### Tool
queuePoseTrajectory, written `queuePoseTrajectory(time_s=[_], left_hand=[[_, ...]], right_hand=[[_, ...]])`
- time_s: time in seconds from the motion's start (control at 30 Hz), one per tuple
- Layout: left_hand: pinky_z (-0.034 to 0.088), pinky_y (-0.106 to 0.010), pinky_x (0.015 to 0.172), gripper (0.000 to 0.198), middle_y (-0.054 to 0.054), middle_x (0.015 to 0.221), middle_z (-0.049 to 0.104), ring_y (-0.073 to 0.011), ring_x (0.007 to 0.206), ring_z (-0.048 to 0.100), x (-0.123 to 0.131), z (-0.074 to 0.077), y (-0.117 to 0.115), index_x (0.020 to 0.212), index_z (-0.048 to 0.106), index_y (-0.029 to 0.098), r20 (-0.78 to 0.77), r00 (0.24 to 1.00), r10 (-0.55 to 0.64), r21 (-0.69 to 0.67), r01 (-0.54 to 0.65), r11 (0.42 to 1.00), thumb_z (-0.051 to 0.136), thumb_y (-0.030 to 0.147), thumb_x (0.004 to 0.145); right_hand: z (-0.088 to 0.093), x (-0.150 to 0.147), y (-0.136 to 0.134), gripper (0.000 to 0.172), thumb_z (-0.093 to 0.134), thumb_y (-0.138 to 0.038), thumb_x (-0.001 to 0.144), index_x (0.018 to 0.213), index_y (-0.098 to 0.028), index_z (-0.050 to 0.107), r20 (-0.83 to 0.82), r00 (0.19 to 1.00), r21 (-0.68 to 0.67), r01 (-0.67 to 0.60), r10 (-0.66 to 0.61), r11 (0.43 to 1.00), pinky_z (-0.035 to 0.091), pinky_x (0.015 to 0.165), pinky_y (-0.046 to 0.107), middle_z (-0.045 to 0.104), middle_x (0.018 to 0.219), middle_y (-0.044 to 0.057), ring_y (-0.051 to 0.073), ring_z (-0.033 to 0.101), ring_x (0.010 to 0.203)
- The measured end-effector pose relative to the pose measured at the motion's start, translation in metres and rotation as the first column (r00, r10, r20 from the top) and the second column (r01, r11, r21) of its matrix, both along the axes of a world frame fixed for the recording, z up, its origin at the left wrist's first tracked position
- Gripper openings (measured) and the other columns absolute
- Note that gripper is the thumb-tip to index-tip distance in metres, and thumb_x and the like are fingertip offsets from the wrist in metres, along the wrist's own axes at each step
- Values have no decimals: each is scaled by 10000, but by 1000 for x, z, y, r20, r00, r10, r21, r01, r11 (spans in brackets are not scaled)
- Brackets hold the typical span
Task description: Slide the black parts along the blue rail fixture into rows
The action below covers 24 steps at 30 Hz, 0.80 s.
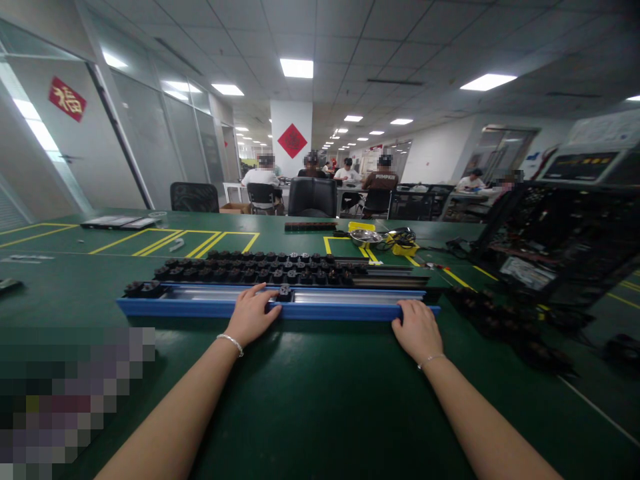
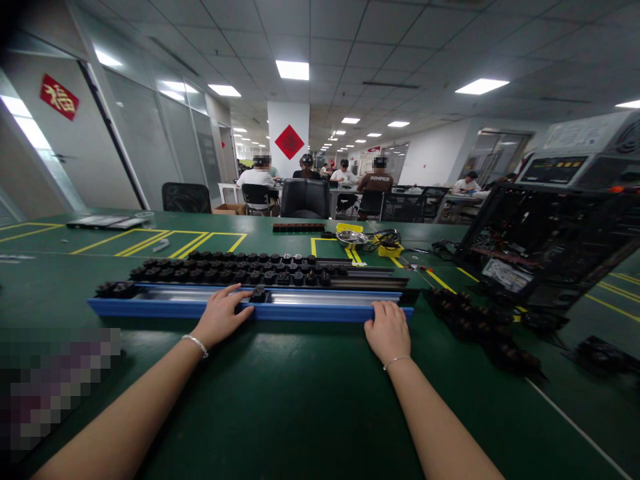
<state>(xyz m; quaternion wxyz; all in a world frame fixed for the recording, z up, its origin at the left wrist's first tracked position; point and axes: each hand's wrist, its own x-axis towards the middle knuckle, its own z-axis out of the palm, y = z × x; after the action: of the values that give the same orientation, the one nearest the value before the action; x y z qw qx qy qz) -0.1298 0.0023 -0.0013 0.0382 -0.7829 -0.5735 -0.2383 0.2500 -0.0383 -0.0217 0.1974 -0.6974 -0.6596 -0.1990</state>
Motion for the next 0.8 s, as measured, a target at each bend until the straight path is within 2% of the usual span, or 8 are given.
queuePoseTrajectory(time_s=[0.8], left_hand=[[305, -469, 1031, 392, -80, 1197, 624, -262, 1266, 411, 3, 0, -1, 1140, 608, 235, 10, 1000, -8, -3, 8, 1000, 489, 394, 803]], right_hand=[[-4, 2, 2, 354, 442, -196, 755, 1078, -136, 574, -5, 1000, 30, 1, -1, 1000, 333, 977, 414, 590, 1105, 124, 251, 459, 1103]])
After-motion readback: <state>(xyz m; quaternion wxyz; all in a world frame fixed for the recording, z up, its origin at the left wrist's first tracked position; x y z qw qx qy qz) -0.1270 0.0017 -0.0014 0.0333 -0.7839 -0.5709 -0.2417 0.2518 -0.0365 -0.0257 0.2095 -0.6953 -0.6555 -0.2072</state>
